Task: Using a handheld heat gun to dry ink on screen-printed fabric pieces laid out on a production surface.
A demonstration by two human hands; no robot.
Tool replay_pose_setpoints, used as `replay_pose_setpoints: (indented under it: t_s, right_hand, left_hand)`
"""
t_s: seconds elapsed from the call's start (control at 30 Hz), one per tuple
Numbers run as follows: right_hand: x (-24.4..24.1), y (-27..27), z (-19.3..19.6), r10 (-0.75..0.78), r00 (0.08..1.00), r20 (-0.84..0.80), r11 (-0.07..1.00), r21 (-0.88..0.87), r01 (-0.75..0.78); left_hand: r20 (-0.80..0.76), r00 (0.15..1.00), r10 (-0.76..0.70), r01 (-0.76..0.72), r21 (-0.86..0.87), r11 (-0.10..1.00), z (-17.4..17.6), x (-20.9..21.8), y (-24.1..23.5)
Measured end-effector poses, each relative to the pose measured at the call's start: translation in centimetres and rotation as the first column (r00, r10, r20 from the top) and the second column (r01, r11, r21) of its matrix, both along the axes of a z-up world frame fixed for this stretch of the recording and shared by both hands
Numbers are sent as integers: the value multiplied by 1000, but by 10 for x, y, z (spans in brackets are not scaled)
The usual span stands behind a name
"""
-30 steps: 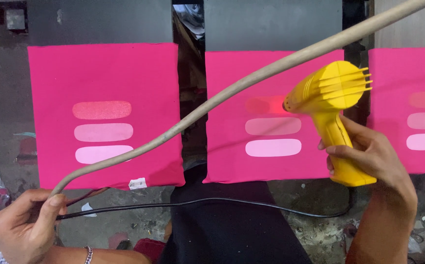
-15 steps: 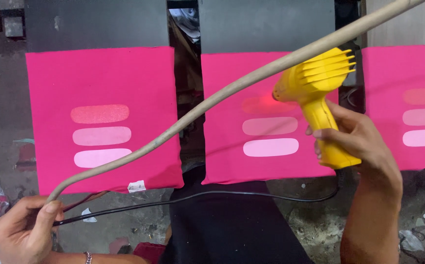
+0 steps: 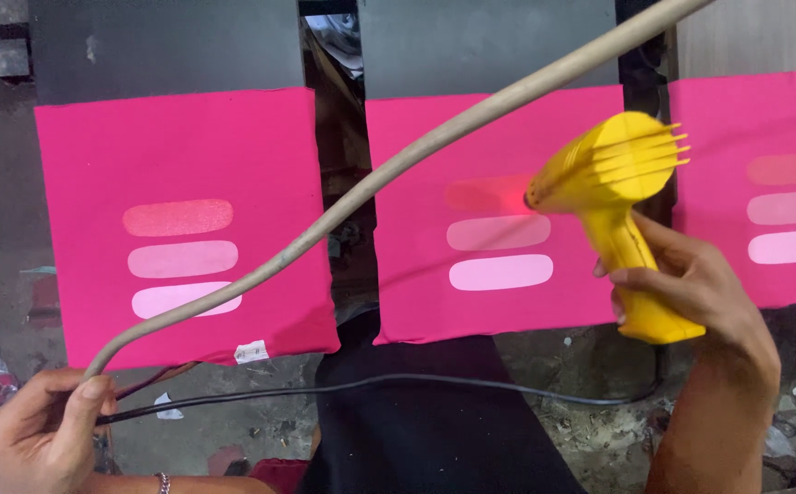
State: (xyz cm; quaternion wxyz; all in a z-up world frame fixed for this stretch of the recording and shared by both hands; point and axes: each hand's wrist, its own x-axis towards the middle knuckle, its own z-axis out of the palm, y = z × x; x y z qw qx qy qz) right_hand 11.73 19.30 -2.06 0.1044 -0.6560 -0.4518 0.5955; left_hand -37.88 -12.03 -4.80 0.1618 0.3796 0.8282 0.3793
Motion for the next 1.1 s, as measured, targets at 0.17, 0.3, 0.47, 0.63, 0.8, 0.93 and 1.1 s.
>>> replay_pose_setpoints:
  t_s: [0.17, 0.3, 0.47, 0.63, 0.8, 0.93, 1.1]
  right_hand:
    - [-1, 4, -3, -114, 992, -59, 987, 105, 120]
    - [-2, 7, -3, -79, 989, -125, 986, 138, 96]
    - [-3, 5, 11, -25, 1000, -16, 998, 66, 26]
    - [20, 4, -1, -38, 998, -54, 999, 30, 40]
    - [17, 7, -3, -71, 993, -97, 989, 120, 83]
    - [28, 6, 0, -17, 996, -89, 997, 75, 24]
    - [37, 2, -8, -28, 989, -143, 992, 120, 45]
  left_hand:
    - [-58, 998, -38, 35, -49, 998, 5, 1, 2]
    - [-73, 996, -40, 37, -38, 999, 5, 1, 3]
    - [-121, 992, -45, 39, -52, 998, 7, 4, 0]
    - [-77, 997, 11, -12, -17, 1000, 4, 8, 0]
    - [-88, 996, -24, 24, -3, 1000, 0, 6, 5]
    - [-93, 995, -48, 47, -16, 999, 3, 6, 4]
    - [-72, 996, -45, 44, -18, 999, 0, 5, 2]
